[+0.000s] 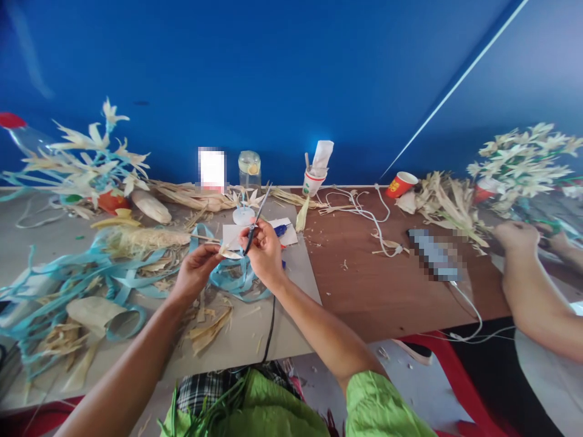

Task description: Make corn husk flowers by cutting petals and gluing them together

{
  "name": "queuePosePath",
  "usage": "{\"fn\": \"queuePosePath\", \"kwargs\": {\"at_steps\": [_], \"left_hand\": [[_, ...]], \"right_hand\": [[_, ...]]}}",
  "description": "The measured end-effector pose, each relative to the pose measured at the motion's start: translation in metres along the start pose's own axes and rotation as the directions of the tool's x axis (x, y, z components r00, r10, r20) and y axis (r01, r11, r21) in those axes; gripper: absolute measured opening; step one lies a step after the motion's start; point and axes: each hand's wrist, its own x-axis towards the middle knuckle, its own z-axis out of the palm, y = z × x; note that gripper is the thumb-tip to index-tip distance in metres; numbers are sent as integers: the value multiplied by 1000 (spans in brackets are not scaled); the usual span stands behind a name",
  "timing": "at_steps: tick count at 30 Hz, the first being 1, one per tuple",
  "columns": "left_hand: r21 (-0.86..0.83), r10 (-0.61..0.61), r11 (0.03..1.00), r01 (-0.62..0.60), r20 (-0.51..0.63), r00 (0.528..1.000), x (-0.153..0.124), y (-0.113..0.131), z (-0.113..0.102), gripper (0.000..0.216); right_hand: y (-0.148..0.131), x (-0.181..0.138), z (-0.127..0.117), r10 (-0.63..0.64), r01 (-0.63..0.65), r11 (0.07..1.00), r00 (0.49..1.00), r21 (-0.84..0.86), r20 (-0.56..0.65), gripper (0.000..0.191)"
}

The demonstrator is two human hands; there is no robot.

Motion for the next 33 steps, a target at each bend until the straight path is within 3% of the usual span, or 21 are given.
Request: {"fn": "queuePosePath", "kwargs": {"at_steps": [8,13,25,33], "left_hand": [[-63,-8,998,6,-29,1000,2,-3,0,21],[-9,14,1000,-14,-39,999,1,-5,0,20],[-87,-33,996,27,-69,997,0,6,1,22],[-238,-80,970,51,-116,990,0,8,-2,25]], "right_hand": [[-6,0,-2,5,-5,999,1000,-44,-4,43],[-5,-2,1,3,-1,997,1000,-76,31,47],[-4,7,-9,44,-51,994,997,-97,-67,44],[3,-1,-12,88,-58,979,985,-195,150,43]]}}
